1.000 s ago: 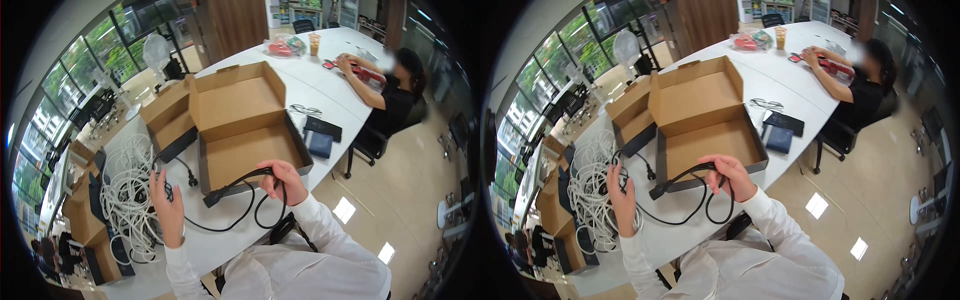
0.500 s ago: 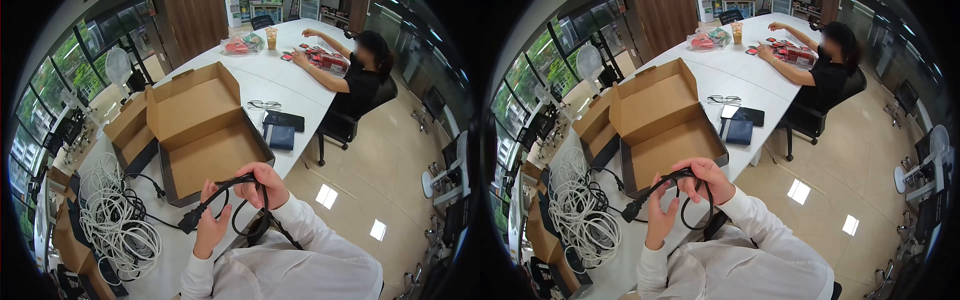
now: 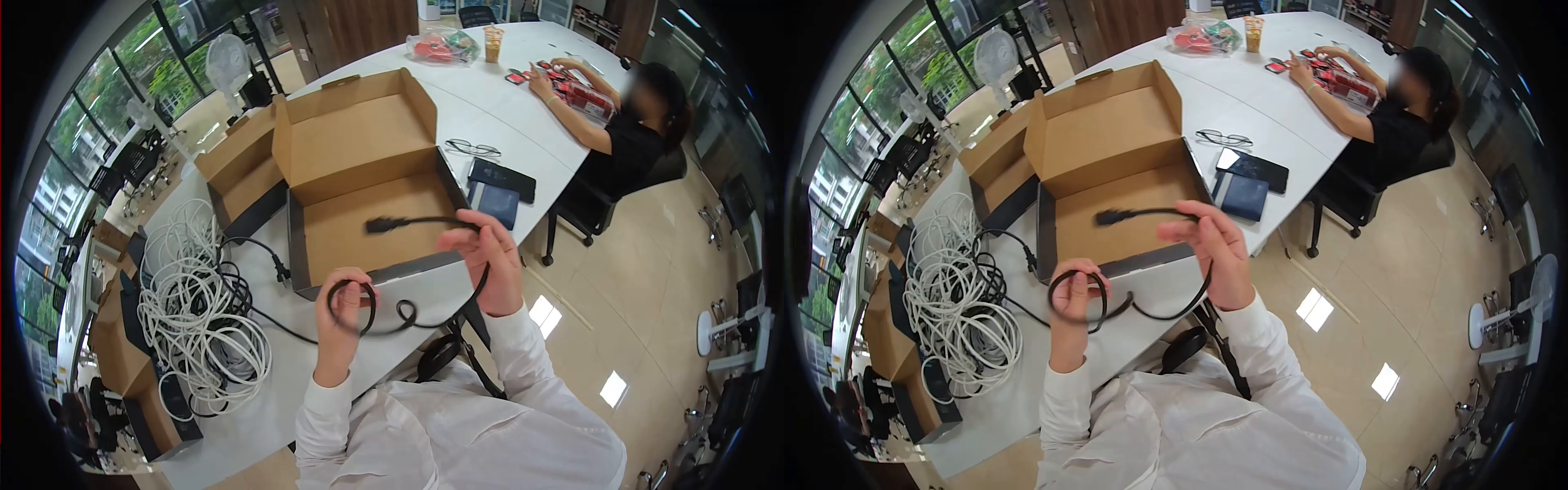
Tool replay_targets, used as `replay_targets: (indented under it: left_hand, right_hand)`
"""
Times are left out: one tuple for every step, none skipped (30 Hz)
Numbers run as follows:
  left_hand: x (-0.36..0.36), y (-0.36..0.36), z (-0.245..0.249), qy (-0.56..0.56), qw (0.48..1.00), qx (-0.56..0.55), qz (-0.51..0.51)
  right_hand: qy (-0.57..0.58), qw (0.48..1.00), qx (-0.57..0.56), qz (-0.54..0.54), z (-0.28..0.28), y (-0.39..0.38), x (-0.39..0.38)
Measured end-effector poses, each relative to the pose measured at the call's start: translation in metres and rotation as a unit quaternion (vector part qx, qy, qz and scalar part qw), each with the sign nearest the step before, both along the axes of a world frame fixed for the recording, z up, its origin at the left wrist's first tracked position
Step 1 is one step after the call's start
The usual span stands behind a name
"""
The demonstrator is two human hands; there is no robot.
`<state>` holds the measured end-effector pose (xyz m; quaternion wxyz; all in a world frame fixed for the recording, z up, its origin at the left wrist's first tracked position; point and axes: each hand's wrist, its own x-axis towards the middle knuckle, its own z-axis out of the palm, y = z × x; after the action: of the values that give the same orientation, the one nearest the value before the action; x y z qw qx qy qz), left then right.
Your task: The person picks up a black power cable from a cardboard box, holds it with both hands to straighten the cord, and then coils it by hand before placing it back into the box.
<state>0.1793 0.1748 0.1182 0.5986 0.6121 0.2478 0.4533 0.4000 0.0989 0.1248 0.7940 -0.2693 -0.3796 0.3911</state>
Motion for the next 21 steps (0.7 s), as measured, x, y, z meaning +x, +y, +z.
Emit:
replay_targets:
  left_hand:
    - [-0.005, 0.0, 0.009, -0.017, 1.0, -0.01, 0.022]
    - [-0.011, -0.001, 0.017, -0.035, 0.998, -0.02, 0.045]
    - [-0.021, -0.001, 0.023, -0.041, 0.998, -0.015, 0.053]
    - [-0.029, 0.001, 0.024, -0.056, 0.996, 0.007, 0.075]
    - [-0.037, 0.003, 0.024, -0.07, 0.992, 0.029, 0.097]
    - [-0.047, 0.004, 0.025, -0.085, 0.988, 0.051, 0.118]
    - [-0.059, 0.005, 0.026, -0.084, 0.984, 0.068, 0.141]
    - [-0.071, 0.005, 0.026, -0.094, 0.979, 0.086, 0.16]
    - [-0.082, 0.004, 0.029, -0.103, 0.972, 0.094, 0.187]
    - [-0.093, 0.002, 0.031, -0.112, 0.965, 0.101, 0.214]
    - [-0.107, 0.002, 0.032, -0.116, 0.96, 0.102, 0.236]
    - [-0.117, 0.0, 0.038, -0.117, 0.955, 0.092, 0.256]
    - [-0.127, -0.001, 0.043, -0.095, 0.95, 0.099, 0.28]
    - [-0.137, -0.001, 0.046, -0.073, 0.944, 0.105, 0.304]
    - [-0.145, -0.002, 0.047, -0.003, 0.921, 0.134, 0.366]
    - [-0.154, -0.001, 0.044, 0.043, 0.889, 0.175, 0.42]
    - [-0.171, -0.003, 0.042, 0.073, 0.888, 0.174, 0.42]
    - [-0.182, -0.006, 0.042, 0.102, 0.886, 0.173, 0.417]
    - [-0.185, -0.01, 0.044, 0.081, 0.891, 0.142, 0.423]
    - [-0.187, -0.015, 0.043, 0.036, 0.906, 0.087, 0.412]
    - [-0.187, -0.02, 0.04, -0.009, 0.917, 0.032, 0.398]
  right_hand:
    - [0.007, 1.0, 0.003, -0.005, 0.0, 0.001, 0.001]
    - [0.013, 1.0, 0.006, -0.009, 0.001, 0.002, 0.002]
    - [0.019, 1.0, 0.009, -0.013, 0.001, 0.002, 0.004]
    - [0.016, 1.0, 0.016, -0.008, 0.001, 0.002, 0.006]
    - [0.013, 1.0, 0.022, -0.003, 0.0, 0.001, 0.008]
    - [0.011, 1.0, 0.029, 0.001, -0.001, 0.001, 0.01]
    - [-0.003, 0.999, 0.031, 0.011, -0.002, 0.0, 0.013]
    - [-0.015, 0.999, 0.028, 0.011, -0.001, -0.001, 0.013]
    - [-0.028, 0.999, 0.025, 0.011, 0.005, -0.004, 0.011]
    - [-0.042, 0.999, 0.023, 0.011, 0.012, -0.006, 0.008]
    - [-0.078, 0.997, -0.008, -0.015, 0.018, -0.008, 0.003]
    - [-0.114, 0.992, -0.027, -0.038, 0.019, -0.007, 0.0]
    - [-0.15, 0.986, -0.047, -0.06, 0.019, -0.007, -0.001]
    - [-0.186, 0.977, -0.066, -0.082, 0.018, -0.006, 0.0]
    - [-0.235, 0.965, -0.077, -0.091, 0.014, -0.005, 0.004]
    - [-0.264, 0.953, -0.091, -0.118, 0.013, -0.004, 0.007]
    - [-0.292, 0.94, -0.103, -0.145, 0.012, -0.003, 0.008]
    - [-0.32, 0.924, -0.115, -0.175, 0.012, -0.002, 0.009]
    - [-0.302, 0.928, -0.112, -0.189, 0.014, -0.003, 0.007]
    - [-0.303, 0.927, -0.114, -0.193, 0.016, -0.004, 0.006]
    - [-0.303, 0.925, -0.116, -0.196, 0.02, -0.007, 0.005]
